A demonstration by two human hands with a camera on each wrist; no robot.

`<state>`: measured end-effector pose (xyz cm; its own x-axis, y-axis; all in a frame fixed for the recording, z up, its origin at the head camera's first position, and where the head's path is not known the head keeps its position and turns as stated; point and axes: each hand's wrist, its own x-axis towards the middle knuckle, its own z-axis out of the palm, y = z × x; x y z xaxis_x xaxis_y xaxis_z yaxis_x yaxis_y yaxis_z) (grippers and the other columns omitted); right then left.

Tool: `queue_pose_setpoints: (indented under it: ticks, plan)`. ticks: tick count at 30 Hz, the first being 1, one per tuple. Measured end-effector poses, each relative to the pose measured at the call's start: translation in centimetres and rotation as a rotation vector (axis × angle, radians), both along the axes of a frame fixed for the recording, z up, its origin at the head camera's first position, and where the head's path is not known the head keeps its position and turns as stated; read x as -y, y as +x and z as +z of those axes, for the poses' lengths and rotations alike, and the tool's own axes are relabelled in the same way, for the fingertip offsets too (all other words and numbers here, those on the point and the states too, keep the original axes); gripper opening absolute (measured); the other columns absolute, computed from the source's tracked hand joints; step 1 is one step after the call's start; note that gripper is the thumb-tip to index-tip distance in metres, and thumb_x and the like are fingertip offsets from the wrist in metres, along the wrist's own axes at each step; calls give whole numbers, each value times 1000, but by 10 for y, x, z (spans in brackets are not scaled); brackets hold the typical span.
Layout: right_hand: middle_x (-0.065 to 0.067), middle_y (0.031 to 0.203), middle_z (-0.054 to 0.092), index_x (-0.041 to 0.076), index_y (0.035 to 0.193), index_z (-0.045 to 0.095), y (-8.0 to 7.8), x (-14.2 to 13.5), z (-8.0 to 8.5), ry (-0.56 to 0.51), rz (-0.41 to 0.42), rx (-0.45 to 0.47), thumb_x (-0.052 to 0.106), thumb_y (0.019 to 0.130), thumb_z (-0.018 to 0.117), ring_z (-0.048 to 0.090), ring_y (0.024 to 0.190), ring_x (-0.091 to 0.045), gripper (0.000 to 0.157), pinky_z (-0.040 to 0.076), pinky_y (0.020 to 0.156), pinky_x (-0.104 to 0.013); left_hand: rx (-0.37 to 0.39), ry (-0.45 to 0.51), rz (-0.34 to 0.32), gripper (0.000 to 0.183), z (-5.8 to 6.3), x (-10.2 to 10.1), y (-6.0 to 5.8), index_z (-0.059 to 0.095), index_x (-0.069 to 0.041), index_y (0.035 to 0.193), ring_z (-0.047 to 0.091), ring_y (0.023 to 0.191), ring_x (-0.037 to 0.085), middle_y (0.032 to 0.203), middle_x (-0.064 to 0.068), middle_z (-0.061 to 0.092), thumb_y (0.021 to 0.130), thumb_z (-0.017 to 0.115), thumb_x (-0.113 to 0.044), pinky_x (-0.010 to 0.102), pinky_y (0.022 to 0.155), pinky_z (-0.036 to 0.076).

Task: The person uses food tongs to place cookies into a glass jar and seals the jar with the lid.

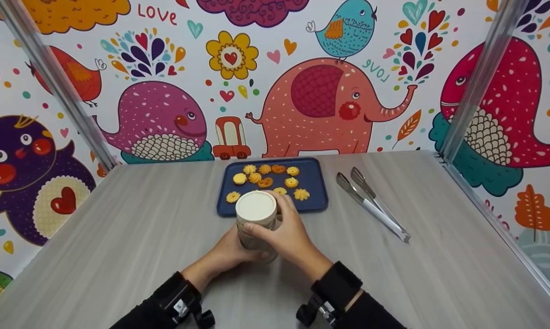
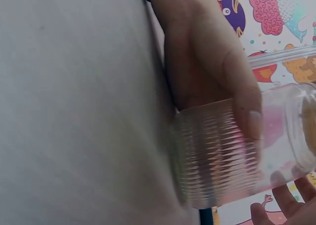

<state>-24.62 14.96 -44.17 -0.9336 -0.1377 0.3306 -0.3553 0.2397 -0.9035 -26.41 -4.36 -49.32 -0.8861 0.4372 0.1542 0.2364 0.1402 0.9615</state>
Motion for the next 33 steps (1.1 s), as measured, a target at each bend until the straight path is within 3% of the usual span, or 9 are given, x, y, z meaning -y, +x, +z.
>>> queue_pose_setpoints:
  ticks: [6,14,16,23,26,33]
  plan:
    - [-9,142,55,7,154,51,-1,-6,11,8,-38,-34,17,87,87,56,126,-25,76,47,106,-46,-1,-23,22,108,1,0,0,36,-19,161,53,138,20,151,0,56,71,96,-24,48,119,39]
    - [-11,145,57,5,156,50,-6,-17,22,11,-91,-10,14,90,85,59,125,-25,76,49,101,-26,-9,-37,14,88,1,0,-1,48,-17,148,60,127,19,136,2,63,74,96,-21,46,114,44]
    - [-13,148,57,5,157,48,-7,-20,23,5,-101,5,14,91,85,60,128,-26,76,49,104,-27,-6,-41,11,88,1,0,-1,47,-17,148,60,128,19,137,2,63,75,96,-21,47,114,44]
    - [-17,159,50,6,163,39,-13,-28,24,-13,-164,36,17,91,86,53,143,-31,86,43,118,-49,4,-47,9,86,1,0,-1,46,-18,148,58,130,21,139,3,61,77,96,-22,51,115,44]
    - [-17,158,49,8,164,37,-16,-30,21,-7,-178,39,18,91,87,52,142,-31,89,44,117,-48,8,-47,12,86,0,-1,-1,47,-18,147,58,130,21,139,3,61,77,96,-22,51,114,45]
    - [-17,146,54,10,163,39,-22,-34,18,1,-204,31,15,89,88,60,127,-31,88,54,103,-34,22,-59,25,87,0,-2,-1,46,-17,147,57,130,22,139,2,60,77,97,-24,51,114,43]
